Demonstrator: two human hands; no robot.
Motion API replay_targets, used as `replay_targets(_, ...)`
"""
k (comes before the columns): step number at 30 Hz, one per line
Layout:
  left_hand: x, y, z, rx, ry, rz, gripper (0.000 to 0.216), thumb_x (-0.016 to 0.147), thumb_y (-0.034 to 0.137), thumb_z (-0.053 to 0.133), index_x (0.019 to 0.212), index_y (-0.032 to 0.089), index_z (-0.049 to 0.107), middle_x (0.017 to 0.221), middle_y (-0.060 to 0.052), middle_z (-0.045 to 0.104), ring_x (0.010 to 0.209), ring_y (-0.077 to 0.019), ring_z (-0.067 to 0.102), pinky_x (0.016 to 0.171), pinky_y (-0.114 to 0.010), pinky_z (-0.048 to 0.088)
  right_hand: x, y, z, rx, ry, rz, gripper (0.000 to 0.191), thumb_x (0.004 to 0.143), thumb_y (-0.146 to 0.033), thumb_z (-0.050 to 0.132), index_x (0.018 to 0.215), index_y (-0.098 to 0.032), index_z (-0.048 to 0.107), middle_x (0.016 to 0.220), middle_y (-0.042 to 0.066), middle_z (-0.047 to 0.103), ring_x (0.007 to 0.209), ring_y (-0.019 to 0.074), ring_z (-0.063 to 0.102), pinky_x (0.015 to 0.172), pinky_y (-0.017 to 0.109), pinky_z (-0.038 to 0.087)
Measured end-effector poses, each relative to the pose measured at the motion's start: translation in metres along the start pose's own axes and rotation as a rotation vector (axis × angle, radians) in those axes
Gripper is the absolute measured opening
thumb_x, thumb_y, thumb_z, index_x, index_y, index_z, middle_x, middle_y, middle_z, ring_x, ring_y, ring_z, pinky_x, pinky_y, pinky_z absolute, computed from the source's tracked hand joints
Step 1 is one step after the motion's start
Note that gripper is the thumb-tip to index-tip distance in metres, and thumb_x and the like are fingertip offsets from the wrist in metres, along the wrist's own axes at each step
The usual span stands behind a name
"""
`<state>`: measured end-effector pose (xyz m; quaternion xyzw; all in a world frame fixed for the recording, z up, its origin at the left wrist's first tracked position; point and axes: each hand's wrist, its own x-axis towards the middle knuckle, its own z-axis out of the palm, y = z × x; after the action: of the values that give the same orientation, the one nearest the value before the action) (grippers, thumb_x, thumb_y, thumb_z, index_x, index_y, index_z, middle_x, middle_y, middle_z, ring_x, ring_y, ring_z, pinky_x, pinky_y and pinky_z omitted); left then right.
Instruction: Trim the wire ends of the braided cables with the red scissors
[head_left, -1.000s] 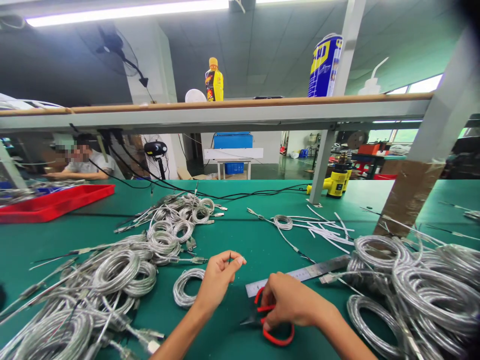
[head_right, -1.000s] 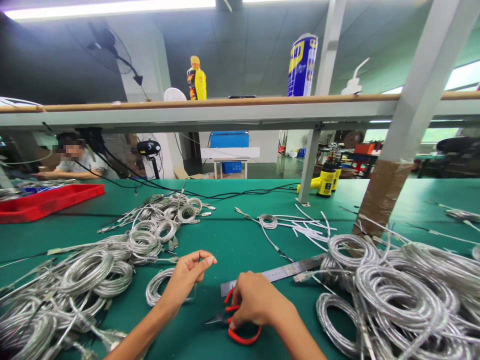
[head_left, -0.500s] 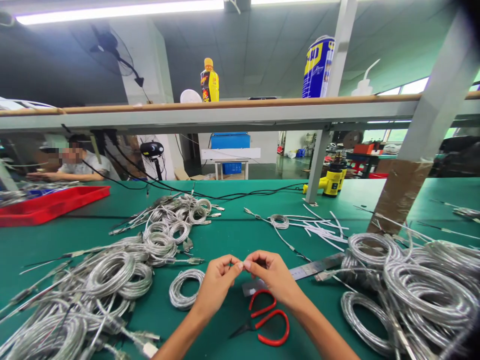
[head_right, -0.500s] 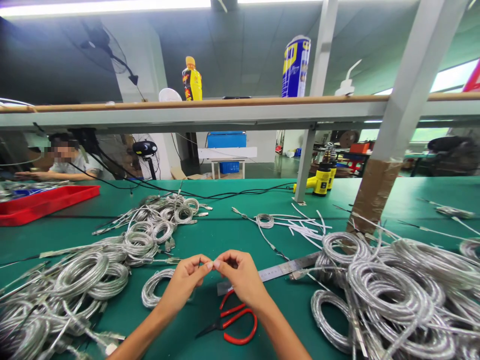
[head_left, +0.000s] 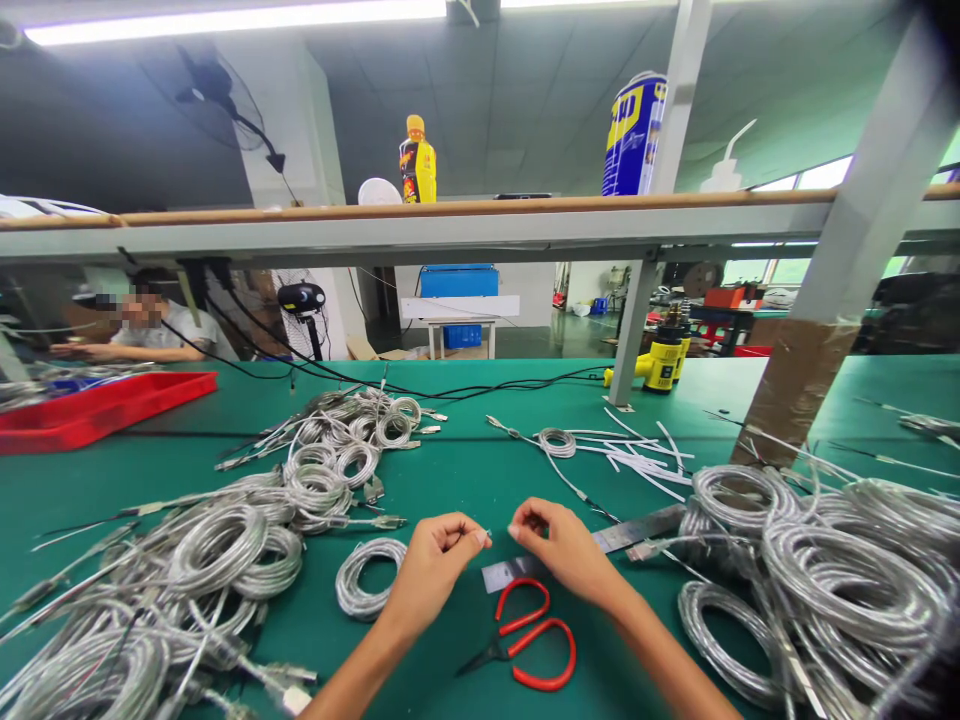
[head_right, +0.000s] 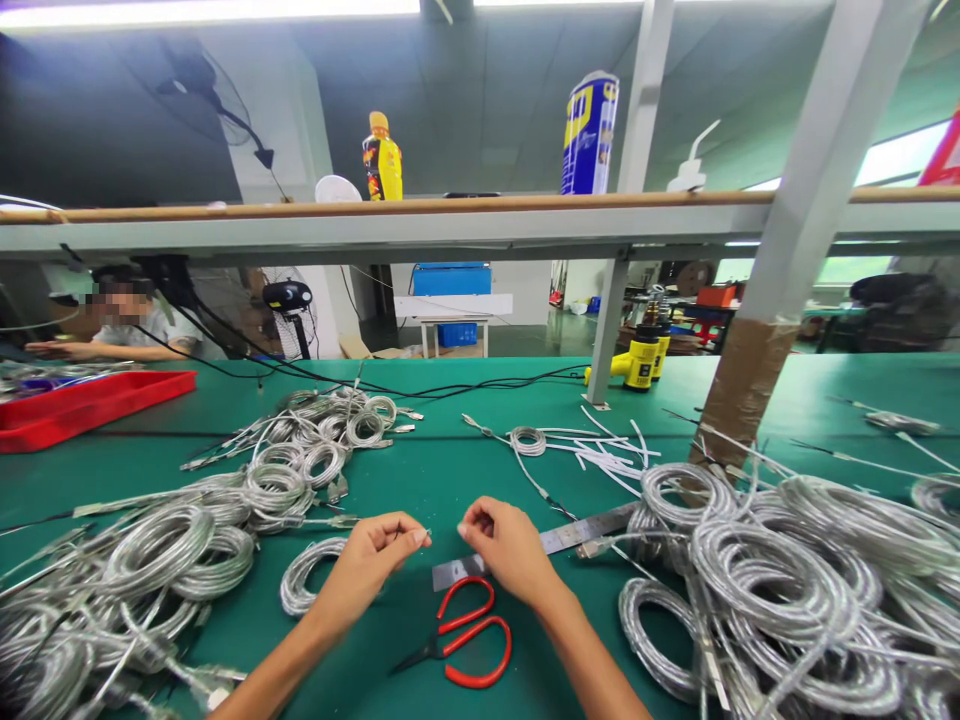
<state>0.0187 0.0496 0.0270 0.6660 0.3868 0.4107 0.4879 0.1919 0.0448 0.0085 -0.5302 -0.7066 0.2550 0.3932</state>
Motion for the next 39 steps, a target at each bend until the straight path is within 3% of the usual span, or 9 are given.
replay_targets(3, -0.001, -0.002, 0.003, -0.008, -0.038, -0.017, 0.024, 0.068, 0.034, 0.052, 0.060, 0.011, 0.058, 0.043, 0.006, 0.037, 0.039, -0.0054, 0.025, 0.038, -0.019, 0.015, -0.005, 0.010, -0.017, -0.359, -0.121, -0.003, 0.014, 0.063, -0.026, 0.057, 0.077, -0.021, 0.055, 0.075, 0.000, 0.057, 0.074, 0.0159, 0.049, 0.065, 0.026, 0.033)
replay_targets(6, -0.003, -0.004, 0.007, -0.065, -0.110, -0.108, 0.022, 0.068, 0.033, 0.052, 0.061, 0.012, 0.057, 0.040, 0.008, 0.033, 0.035, -0.0046, 0.022, 0.036, -0.018, 0.014, -0.007, 0.014, -0.026, -0.504, -0.206, 0.055, 0.024, 0.058, -0.028, 0.062, 0.080, -0.023, 0.056, 0.081, 0.001, 0.057, 0.078, 0.0180, 0.048, 0.066, 0.028, 0.032)
replay_targets(12, -0.004, -0.004, 0.008, -0.104, -0.150, -0.142, 0.022, 0.066, 0.034, 0.053, 0.061, 0.012, 0.056, 0.037, 0.010, 0.024, 0.036, -0.0045, 0.015, 0.036, -0.019, 0.008, 0.008, 0.015, -0.024, -0.522, -0.289, 0.112, 0.020, 0.048, -0.027, 0.069, 0.064, -0.022, 0.059, 0.067, 0.000, 0.056, 0.069, 0.0181, 0.049, 0.060, 0.028, 0.030)
replay_targets(17, -0.002, -0.005, 0.005, -0.012, -0.144, -0.130, 0.022, 0.066, 0.034, 0.054, 0.059, 0.013, 0.055, 0.036, 0.011, 0.025, 0.034, -0.0038, 0.015, 0.035, -0.019, 0.007, 0.014, 0.018, -0.025, -0.452, -0.312, 0.072, 0.015, 0.049, -0.024, 0.069, 0.060, -0.020, 0.060, 0.057, -0.004, 0.055, 0.052, 0.0106, 0.047, 0.047, 0.019, 0.028)
replay_targets(21, -0.001, -0.010, 0.006, 0.025, -0.116, -0.129, 0.024, 0.067, 0.036, 0.053, 0.059, 0.013, 0.054, 0.038, 0.011, 0.023, 0.035, -0.0038, 0.013, 0.035, -0.019, 0.006, 0.007, 0.022, -0.013, -0.427, -0.203, 0.035, 0.018, 0.064, -0.035, 0.059, 0.055, -0.018, 0.060, 0.051, -0.004, 0.053, 0.045, 0.0083, 0.043, 0.041, 0.019, 0.023)
replay_targets(24, 0.000, -0.014, 0.007, 0.000, -0.080, -0.127, 0.027, 0.066, 0.039, 0.054, 0.058, 0.013, 0.053, 0.038, 0.011, 0.022, 0.035, -0.0035, 0.013, 0.035, -0.019, 0.006, 0.003, 0.018, 0.002, -0.482, 0.004, 0.041, 0.044, 0.079, -0.040, 0.036, 0.044, -0.017, 0.053, 0.042, -0.001, 0.047, 0.041, 0.0095, 0.038, 0.042, 0.023, 0.018)
replay_targets(28, 0.003, -0.017, 0.006, -0.037, -0.048, -0.132, 0.028, 0.065, 0.041, 0.054, 0.061, 0.013, 0.054, 0.035, 0.011, 0.024, 0.033, -0.0033, 0.015, 0.034, -0.019, 0.006, 0.005, 0.010, 0.010, -0.555, 0.232, 0.014, 0.050, 0.083, -0.035, 0.027, 0.044, -0.017, 0.050, 0.045, 0.002, 0.051, 0.044, 0.0107, 0.038, 0.050, 0.027, 0.020)
replay_targets(39, 0.001, -0.015, 0.006, -0.053, -0.070, -0.130, 0.024, 0.067, 0.035, 0.054, 0.060, 0.012, 0.054, 0.035, 0.011, 0.022, 0.034, -0.0033, 0.015, 0.035, -0.019, 0.007, 0.006, 0.016, 0.006, -0.659, 0.330, -0.170, 0.045, 0.084, -0.031, 0.030, 0.047, -0.016, 0.052, 0.050, 0.002, 0.052, 0.053, 0.0108, 0.044, 0.057, 0.026, 0.021)
